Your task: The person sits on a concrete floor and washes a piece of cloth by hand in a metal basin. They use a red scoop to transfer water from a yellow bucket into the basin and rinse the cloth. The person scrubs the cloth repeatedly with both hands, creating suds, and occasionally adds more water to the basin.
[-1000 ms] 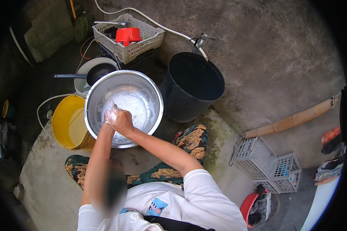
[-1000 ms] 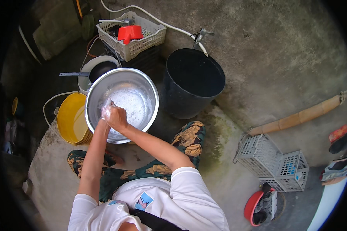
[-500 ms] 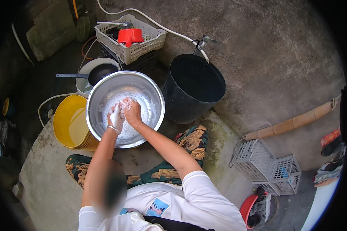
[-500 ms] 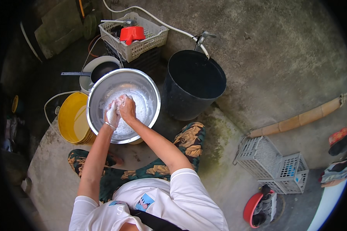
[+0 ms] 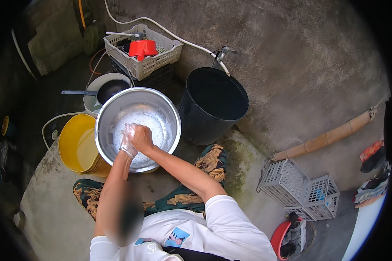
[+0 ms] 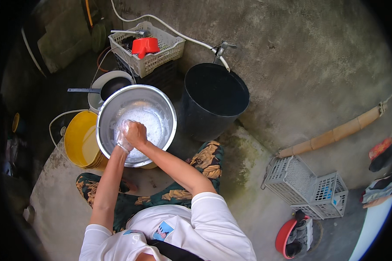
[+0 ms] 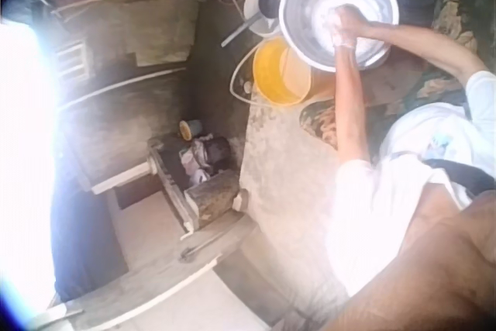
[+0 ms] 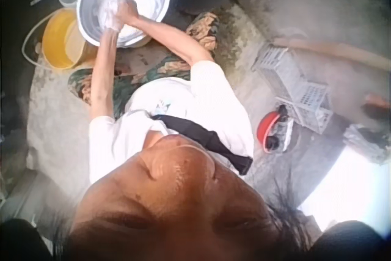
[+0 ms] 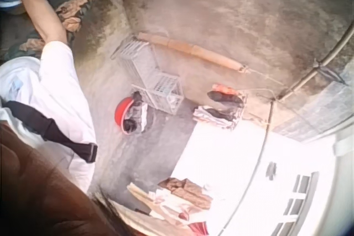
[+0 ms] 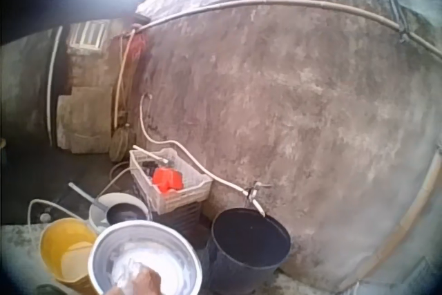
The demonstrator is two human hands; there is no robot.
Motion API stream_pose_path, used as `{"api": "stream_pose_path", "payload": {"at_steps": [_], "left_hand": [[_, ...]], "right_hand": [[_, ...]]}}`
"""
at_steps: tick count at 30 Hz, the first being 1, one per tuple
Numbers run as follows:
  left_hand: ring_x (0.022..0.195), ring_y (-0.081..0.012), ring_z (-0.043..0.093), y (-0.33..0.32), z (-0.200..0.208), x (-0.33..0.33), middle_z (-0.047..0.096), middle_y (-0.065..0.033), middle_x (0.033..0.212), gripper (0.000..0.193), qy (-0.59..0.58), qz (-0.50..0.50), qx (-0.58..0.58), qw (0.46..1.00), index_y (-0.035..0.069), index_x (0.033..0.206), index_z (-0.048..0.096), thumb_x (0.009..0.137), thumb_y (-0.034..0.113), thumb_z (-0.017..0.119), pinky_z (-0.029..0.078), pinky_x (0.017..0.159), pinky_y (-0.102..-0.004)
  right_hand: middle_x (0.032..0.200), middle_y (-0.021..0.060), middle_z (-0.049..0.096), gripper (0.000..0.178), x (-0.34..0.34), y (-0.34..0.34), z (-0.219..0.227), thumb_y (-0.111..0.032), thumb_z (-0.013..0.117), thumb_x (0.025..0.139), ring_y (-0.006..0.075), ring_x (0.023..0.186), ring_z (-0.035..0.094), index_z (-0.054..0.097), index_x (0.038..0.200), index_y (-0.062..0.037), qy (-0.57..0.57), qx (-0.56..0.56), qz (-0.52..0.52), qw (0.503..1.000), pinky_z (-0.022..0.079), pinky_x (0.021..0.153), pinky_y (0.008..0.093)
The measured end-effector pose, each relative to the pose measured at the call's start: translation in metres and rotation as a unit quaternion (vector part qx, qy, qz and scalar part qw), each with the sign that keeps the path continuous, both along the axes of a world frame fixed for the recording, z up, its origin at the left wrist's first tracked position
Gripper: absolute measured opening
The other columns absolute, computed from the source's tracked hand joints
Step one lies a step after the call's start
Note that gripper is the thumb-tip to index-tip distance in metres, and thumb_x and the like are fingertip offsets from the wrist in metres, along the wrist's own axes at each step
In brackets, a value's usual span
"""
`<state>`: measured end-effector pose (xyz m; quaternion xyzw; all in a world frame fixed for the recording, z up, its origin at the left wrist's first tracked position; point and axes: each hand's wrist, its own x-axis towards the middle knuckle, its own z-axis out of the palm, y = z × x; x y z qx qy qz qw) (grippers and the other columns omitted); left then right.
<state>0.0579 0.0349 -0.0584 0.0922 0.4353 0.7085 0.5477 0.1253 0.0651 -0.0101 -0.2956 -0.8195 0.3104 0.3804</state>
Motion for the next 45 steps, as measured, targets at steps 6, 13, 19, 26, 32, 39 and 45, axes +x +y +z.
{"api": "stream_pose_path", "payload": {"at_steps": [6,13,19,26,32,39,45], "left_hand": [[0.063,-0.0107,0.053,-0.008,0.011,-0.014,0.054,0.0,0.072,0.034,-0.007,0.034,0.015,0.999,0.013,0.084,0.052,0.088,0.044,0.038,0.045,0.057,-0.0273],[0.076,-0.0163,0.054,0.005,-0.071,-0.03,0.057,-0.0034,0.082,0.033,-0.271,0.018,0.462,0.844,0.011,0.087,0.055,0.091,0.04,0.038,0.045,0.066,-0.0305],[0.071,-0.0157,0.055,-0.003,0.016,-0.007,0.057,-0.0039,0.079,0.033,-0.064,0.004,0.004,0.998,0.014,0.086,0.054,0.091,0.041,0.037,0.045,0.063,-0.0298],[0.068,-0.0155,0.051,-0.001,0.061,0.018,0.055,-0.0025,0.074,0.033,-0.072,0.046,-0.082,0.993,0.015,0.074,0.052,0.088,0.043,0.042,0.041,0.057,-0.0312],[0.052,-0.0079,0.043,-0.005,0.066,0.021,0.044,0.0055,0.061,0.028,-0.041,-0.005,-0.034,0.999,0.016,0.072,0.049,0.091,0.036,0.041,0.032,0.041,-0.0222],[0.055,-0.0128,0.044,-0.007,-0.004,-0.026,0.045,0.0008,0.06,0.037,-0.051,-0.129,0.118,0.983,0.015,0.074,0.05,0.091,0.044,0.035,0.037,0.05,-0.0279],[0.081,-0.0155,0.053,0.004,-0.03,-0.003,0.055,-0.0026,0.085,0.034,0.044,-0.038,0.072,0.996,0.013,0.091,0.053,0.092,0.042,0.036,0.044,0.072,-0.0297]], "right_hand": [[0.066,0.0206,0.058,0.026,0.007,0.035,0.002,-0.026,0.056,0.078,0.0397,0.065,0.057,0.056,0.068,-0.0017,-0.063,-0.07,-0.03,0.995,0.044,0.057,0.0447],[0.069,0.0178,0.059,0.018,-0.006,-0.029,0.019,-0.019,0.055,0.08,0.0372,0.064,0.057,0.057,0.073,-0.0032,0.099,0.027,0.081,0.991,0.045,0.055,0.0418],[0.064,0.0197,0.057,0.024,-0.002,0.008,-0.002,-0.022,0.054,0.08,0.0365,0.061,0.057,0.058,0.066,-0.0024,0.049,0.009,0.028,0.998,0.045,0.055,0.042],[0.066,0.0201,0.057,0.02,-0.003,0.016,-0.002,-0.021,0.055,0.076,0.0381,0.062,0.057,0.056,0.068,-0.0026,0.017,-0.017,-0.008,1.0,0.046,0.057,0.0431],[0.061,0.0215,0.056,0.024,-0.003,0.048,-0.019,-0.024,0.058,0.077,0.0377,0.06,0.056,0.057,0.07,-0.0012,0.017,-0.1,-0.085,0.991,0.044,0.055,0.0407],[0.072,0.0218,0.057,0.027,0.006,0.004,0.014,-0.026,0.057,0.08,0.0371,0.068,0.056,0.058,0.071,-0.0008,0.068,-0.092,-0.008,0.993,0.044,0.061,0.0404],[0.067,0.0218,0.057,0.039,0.006,0.024,0.005,-0.033,0.047,0.085,0.0406,0.065,0.056,0.058,0.066,-0.0014,-0.043,-0.062,-0.05,0.996,0.044,0.06,0.0458]]}}
